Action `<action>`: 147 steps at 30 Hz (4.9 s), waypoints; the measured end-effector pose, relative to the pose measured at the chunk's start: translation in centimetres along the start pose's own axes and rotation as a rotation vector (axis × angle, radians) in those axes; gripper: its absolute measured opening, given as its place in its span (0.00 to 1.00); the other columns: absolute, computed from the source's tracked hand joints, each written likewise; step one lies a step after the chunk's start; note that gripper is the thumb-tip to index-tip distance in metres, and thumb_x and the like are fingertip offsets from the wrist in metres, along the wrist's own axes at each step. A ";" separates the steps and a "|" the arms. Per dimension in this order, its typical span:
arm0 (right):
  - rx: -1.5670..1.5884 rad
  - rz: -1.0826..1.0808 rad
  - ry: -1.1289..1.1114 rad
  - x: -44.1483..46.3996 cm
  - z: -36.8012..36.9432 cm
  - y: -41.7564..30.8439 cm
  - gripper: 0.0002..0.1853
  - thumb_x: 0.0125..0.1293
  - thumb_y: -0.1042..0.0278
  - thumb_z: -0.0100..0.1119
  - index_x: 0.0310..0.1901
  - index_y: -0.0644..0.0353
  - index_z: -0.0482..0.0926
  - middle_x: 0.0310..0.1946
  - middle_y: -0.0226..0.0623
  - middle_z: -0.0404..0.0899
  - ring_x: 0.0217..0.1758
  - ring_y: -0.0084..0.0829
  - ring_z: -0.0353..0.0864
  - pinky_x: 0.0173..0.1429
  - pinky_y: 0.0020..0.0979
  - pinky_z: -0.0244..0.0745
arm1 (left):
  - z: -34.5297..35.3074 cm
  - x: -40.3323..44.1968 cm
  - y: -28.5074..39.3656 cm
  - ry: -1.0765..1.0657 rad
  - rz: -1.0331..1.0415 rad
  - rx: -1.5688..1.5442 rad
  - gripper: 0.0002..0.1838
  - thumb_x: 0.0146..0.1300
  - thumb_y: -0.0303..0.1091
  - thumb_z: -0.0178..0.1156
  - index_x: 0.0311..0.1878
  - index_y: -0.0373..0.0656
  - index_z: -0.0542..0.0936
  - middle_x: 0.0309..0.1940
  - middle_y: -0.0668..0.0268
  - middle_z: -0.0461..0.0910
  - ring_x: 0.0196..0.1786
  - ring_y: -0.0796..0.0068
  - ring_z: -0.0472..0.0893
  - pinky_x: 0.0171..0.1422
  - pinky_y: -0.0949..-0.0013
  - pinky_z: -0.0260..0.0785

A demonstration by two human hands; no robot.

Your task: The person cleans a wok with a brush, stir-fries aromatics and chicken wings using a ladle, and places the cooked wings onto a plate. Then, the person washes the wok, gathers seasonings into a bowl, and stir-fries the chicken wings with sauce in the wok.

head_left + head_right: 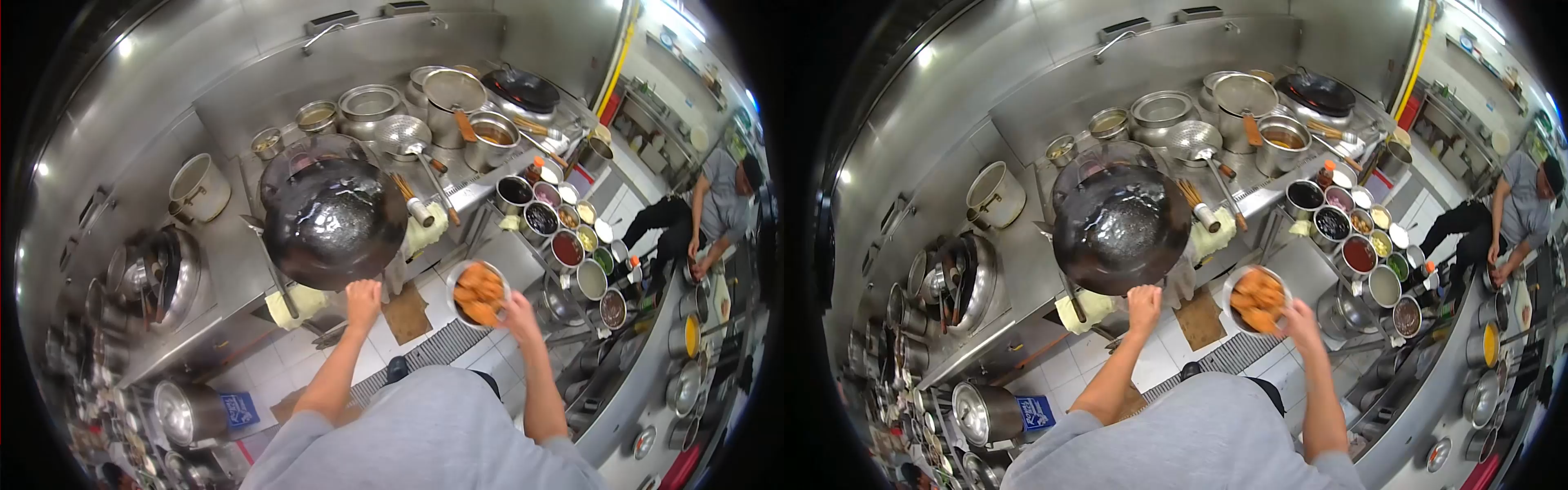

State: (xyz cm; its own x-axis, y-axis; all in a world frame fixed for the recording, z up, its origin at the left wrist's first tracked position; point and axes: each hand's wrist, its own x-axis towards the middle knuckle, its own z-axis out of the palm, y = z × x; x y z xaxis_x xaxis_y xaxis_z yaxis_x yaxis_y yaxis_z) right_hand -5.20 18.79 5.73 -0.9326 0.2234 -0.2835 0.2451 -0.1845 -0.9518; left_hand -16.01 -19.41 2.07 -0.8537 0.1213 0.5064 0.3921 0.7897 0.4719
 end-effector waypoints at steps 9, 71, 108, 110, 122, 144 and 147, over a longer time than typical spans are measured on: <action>-0.866 -1.234 0.077 17.0 28.5 -7.0 0.05 0.59 0.75 0.56 0.36 0.62 0.71 0.42 0.52 0.77 0.28 0.48 0.83 0.30 0.42 0.80 | -0.4 0.0 -0.1 0.079 0.011 -0.108 0.06 0.64 0.35 0.60 0.35 0.43 0.79 0.30 0.61 0.78 0.39 0.57 0.75 0.52 0.54 0.62; 0.774 -0.194 1.876 -42.9 -57.4 18.9 0.25 0.69 0.65 0.56 0.65 0.56 0.62 0.55 0.48 0.71 0.42 0.44 0.83 0.40 0.41 0.85 | 32.2 2.0 45.2 -1.111 0.596 -0.677 0.08 0.61 0.25 0.58 0.43 0.42 0.81 0.37 0.58 0.79 0.40 0.58 0.81 0.45 0.59 0.73; 0.636 -0.132 1.500 -18.0 -44.9 1.0 0.24 0.63 0.72 0.52 0.62 0.53 0.68 0.45 0.35 0.80 0.31 0.27 0.80 0.31 0.28 0.82 | 62.3 30.0 42.8 -0.836 -0.555 -1.082 0.10 0.72 0.37 0.52 0.43 0.40 0.76 0.35 0.63 0.82 0.28 0.79 0.79 0.31 0.77 0.70; 0.619 -0.146 1.460 -15.9 -44.6 -0.9 0.25 0.63 0.73 0.51 0.64 0.54 0.66 0.47 0.36 0.80 0.34 0.29 0.82 0.30 0.29 0.84 | 63.1 29.8 43.0 -0.874 -0.570 -1.118 0.10 0.73 0.37 0.50 0.45 0.40 0.75 0.36 0.61 0.82 0.29 0.79 0.79 0.31 0.75 0.71; 0.508 -0.038 1.180 -5.7 -41.0 -5.6 0.18 0.64 0.77 0.47 0.56 0.59 0.66 0.45 0.40 0.77 0.37 0.32 0.85 0.24 0.31 0.86 | 59.0 30.7 44.3 -0.672 0.538 -0.437 0.11 0.66 0.34 0.58 0.42 0.38 0.84 0.38 0.51 0.83 0.42 0.51 0.82 0.49 0.54 0.72; 0.541 0.030 1.029 1.8 -38.4 -3.9 0.18 0.64 0.77 0.47 0.56 0.59 0.66 0.47 0.40 0.75 0.39 0.31 0.83 0.25 0.32 0.86 | 63.1 28.5 42.0 -0.947 -0.206 -0.819 0.12 0.72 0.33 0.52 0.42 0.33 0.81 0.32 0.58 0.84 0.32 0.72 0.85 0.35 0.74 0.79; 0.540 0.023 1.015 2.3 -38.1 -4.3 0.19 0.64 0.77 0.47 0.57 0.58 0.65 0.47 0.40 0.76 0.39 0.31 0.83 0.26 0.32 0.86 | 63.8 28.0 41.7 -0.977 -0.241 -0.870 0.13 0.72 0.33 0.52 0.43 0.32 0.80 0.33 0.58 0.84 0.32 0.72 0.85 0.35 0.74 0.79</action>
State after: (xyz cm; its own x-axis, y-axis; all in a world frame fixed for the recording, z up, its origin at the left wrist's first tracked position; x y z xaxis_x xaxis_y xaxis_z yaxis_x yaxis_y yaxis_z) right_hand 1.72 56.59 4.75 -0.2257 0.8376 -0.4974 -0.1143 -0.5298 -0.8404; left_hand -45.44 55.33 -10.11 -0.6823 0.7017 -0.2050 -0.0256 0.2574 0.9660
